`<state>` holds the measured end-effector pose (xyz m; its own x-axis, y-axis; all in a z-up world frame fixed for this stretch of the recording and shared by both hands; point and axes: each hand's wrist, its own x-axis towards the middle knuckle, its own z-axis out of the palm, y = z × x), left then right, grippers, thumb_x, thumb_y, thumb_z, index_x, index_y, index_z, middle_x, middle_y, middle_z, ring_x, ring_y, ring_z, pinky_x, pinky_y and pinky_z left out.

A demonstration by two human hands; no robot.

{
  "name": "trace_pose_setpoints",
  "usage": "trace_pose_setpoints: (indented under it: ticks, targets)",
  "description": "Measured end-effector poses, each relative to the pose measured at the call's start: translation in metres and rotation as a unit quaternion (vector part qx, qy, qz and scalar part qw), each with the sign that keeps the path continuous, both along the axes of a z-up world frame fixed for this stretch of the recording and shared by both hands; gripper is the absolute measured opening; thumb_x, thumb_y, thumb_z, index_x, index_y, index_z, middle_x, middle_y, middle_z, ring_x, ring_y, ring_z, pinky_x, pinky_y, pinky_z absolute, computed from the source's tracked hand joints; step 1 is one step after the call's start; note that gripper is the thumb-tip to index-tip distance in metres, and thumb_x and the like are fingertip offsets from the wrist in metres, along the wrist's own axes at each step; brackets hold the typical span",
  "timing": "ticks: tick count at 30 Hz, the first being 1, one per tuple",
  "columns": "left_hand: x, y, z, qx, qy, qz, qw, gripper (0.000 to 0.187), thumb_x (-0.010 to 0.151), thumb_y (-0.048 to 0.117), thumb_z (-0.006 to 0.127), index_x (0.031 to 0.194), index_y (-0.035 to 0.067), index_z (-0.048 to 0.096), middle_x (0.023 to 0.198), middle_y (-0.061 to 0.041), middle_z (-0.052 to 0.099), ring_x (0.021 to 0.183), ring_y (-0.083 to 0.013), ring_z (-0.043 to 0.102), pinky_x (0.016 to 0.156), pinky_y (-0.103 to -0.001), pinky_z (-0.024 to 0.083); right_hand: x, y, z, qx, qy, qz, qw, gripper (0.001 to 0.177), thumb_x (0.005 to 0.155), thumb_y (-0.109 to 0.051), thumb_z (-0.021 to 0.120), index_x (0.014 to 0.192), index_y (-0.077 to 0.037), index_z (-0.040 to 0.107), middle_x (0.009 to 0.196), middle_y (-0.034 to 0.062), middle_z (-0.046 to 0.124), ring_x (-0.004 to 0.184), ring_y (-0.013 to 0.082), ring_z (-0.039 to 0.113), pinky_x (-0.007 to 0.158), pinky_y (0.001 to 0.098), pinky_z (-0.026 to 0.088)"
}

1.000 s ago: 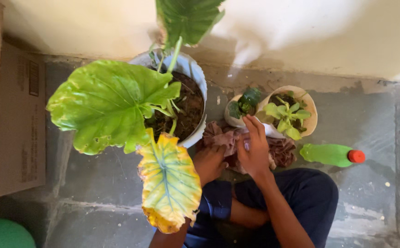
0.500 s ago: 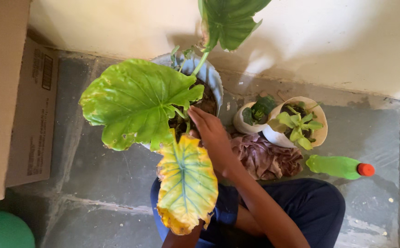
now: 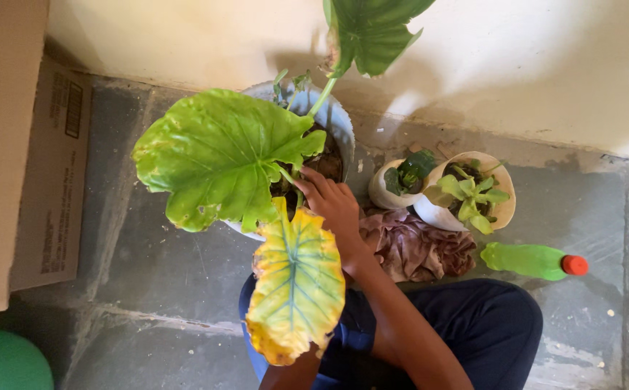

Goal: The person sits on the floor and waters several potted plants using a green plastic bottle. They pour water into the soil of a large plant and two smaller pots, then wipe the leaves with a cloth and inspect the soil.

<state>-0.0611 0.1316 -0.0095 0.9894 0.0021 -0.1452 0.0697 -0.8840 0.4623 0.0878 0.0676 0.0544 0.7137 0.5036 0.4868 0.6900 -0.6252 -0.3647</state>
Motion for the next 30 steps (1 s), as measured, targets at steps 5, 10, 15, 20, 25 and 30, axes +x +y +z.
trace_pose_setpoints:
  ticks: [5, 10, 15, 20, 25, 30]
  targets:
    - [0.001, -0.002, -0.003, -0.004, -0.002, 0.0, 1.0, 0.053, 0.084, 0.025, 0.074, 0.129, 0.003, 0.057, 0.119, -0.019, 0.065, 0.112, -0.0415, 0.062, 0.091, -0.05, 0.051, 0.007, 0.002, -0.006, -0.009, -0.055, -0.007, 0.998, 0.048, 0.086, -0.035, 0.072, 0.128, -0.014, 0.063, 0.132, -0.0002, 0.064, 0.102, 0.0185, 0.064, 0.083, 0.0348, 0.047]
    - [0.007, 0.0, -0.001, -0.002, -0.008, 0.005, 1.0, 0.053, 0.085, 0.025, 0.074, 0.129, 0.003, 0.057, 0.119, -0.019, 0.065, 0.112, -0.0416, 0.062, 0.09, -0.05, 0.051, 0.001, 0.002, 0.003, -0.001, -0.055, -0.001, 0.998, 0.034, 0.084, -0.027, 0.071, 0.116, -0.016, 0.065, 0.124, -0.0028, 0.068, 0.099, 0.0171, 0.064, 0.082, 0.0344, 0.046]
    - [0.007, -0.001, -0.003, -0.001, -0.006, -0.001, 1.0, 0.052, 0.085, 0.025, 0.073, 0.129, 0.003, 0.058, 0.119, -0.019, 0.065, 0.112, -0.0417, 0.062, 0.09, -0.05, 0.051, -0.009, -0.001, 0.014, 0.013, -0.017, 0.0, 1.0, 0.036, 0.088, -0.027, 0.069, 0.12, -0.014, 0.065, 0.111, -0.0014, 0.068, 0.095, 0.0207, 0.062, 0.083, 0.0364, 0.045]
    - [0.012, -0.002, -0.003, -0.001, -0.005, -0.004, 1.0, 0.052, 0.085, 0.024, 0.073, 0.129, 0.003, 0.058, 0.119, -0.019, 0.065, 0.112, -0.0418, 0.062, 0.09, -0.05, 0.051, -0.003, 0.005, 0.023, -0.004, -0.04, -0.013, 0.999, 0.044, 0.089, -0.027, 0.066, 0.13, -0.012, 0.064, 0.117, 0.0006, 0.07, 0.094, 0.0208, 0.061, 0.082, 0.0361, 0.044]
    - [0.013, -0.002, -0.003, -0.001, -0.005, -0.004, 1.0, 0.051, 0.085, 0.024, 0.073, 0.129, 0.003, 0.058, 0.119, -0.019, 0.065, 0.112, -0.0418, 0.062, 0.09, -0.05, 0.051, -0.008, -0.002, 0.024, 0.048, -0.001, 0.024, 0.999, 0.044, 0.09, -0.023, 0.065, 0.132, -0.011, 0.064, 0.116, 0.0005, 0.07, 0.097, 0.0211, 0.062, 0.084, 0.036, 0.044]
    - [0.013, -0.005, -0.002, -0.003, -0.003, -0.004, 1.0, 0.051, 0.085, 0.024, 0.073, 0.129, 0.003, 0.058, 0.119, -0.02, 0.065, 0.112, -0.0419, 0.062, 0.09, -0.05, 0.051, -0.003, 0.003, 0.018, 0.053, 0.043, 0.003, 0.998, 0.031, 0.091, -0.025, 0.066, 0.121, -0.016, 0.068, 0.11, -0.0044, 0.073, 0.091, 0.0184, 0.064, 0.081, 0.0366, 0.044]
